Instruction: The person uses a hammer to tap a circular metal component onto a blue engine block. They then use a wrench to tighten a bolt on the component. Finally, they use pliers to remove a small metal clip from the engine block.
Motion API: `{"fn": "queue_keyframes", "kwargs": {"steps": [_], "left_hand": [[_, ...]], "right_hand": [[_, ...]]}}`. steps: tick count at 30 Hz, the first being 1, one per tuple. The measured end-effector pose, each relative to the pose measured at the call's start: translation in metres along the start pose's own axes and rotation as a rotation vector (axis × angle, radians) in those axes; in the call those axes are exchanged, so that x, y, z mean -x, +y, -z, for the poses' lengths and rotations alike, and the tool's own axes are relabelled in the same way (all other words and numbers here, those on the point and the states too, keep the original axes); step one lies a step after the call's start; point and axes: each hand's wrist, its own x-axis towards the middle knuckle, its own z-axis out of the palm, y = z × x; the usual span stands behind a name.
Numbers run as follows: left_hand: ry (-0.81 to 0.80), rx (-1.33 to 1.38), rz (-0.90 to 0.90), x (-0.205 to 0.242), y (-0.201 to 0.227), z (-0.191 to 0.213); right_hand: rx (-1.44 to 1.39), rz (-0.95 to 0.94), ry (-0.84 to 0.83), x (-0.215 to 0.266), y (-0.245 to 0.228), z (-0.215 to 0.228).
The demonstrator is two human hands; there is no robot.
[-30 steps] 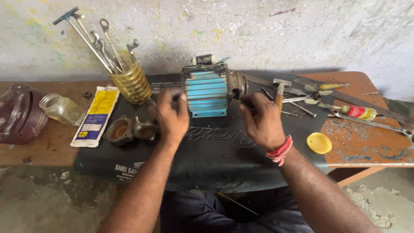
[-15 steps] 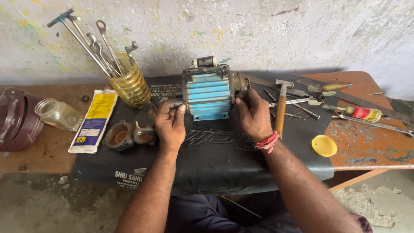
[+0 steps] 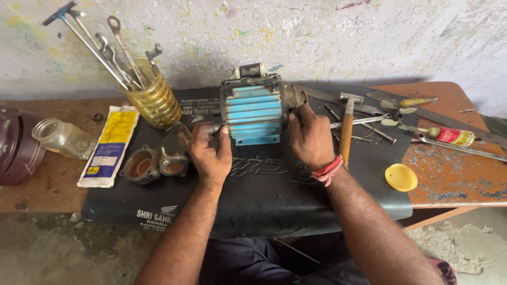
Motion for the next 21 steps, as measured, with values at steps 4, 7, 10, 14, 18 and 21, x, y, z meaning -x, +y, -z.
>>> {"fn": "queue_keyframes", "kwargs": {"steps": [4, 7, 10, 14, 18, 21], "left_hand": [[-0.021, 0.009, 0.011, -0.001, 0.002, 0.001], [-0.049, 0.055, 0.036, 0.000, 0.001, 0.001], [-0.040, -0.014, -0.012, 0.001, -0.001, 0.001], [-0.050, 0.004, 0.014, 0.001, -0.001, -0.001], [-0.056, -0.005, 0.075, -0.001, 0.007, -0.003], [-0.060, -0.129, -0.007, -0.001, 0.017, -0.003]], "right_hand": [[0.013, 0.001, 0.040, 0.003, -0.004, -0.004], [-0.069, -0.031, 0.088, 0.009, -0.006, -0.006], [-0.127, -0.009, 0.112, 0.012, -0.005, -0.008], [-0.139, -0.041, 0.064, 0.010, -0.001, -0.005], [-0.059, -0.002, 0.082, 0.006, 0.001, -0.007], [-0.030, 0.021, 0.119, 0.008, 0.001, -0.009]]}}
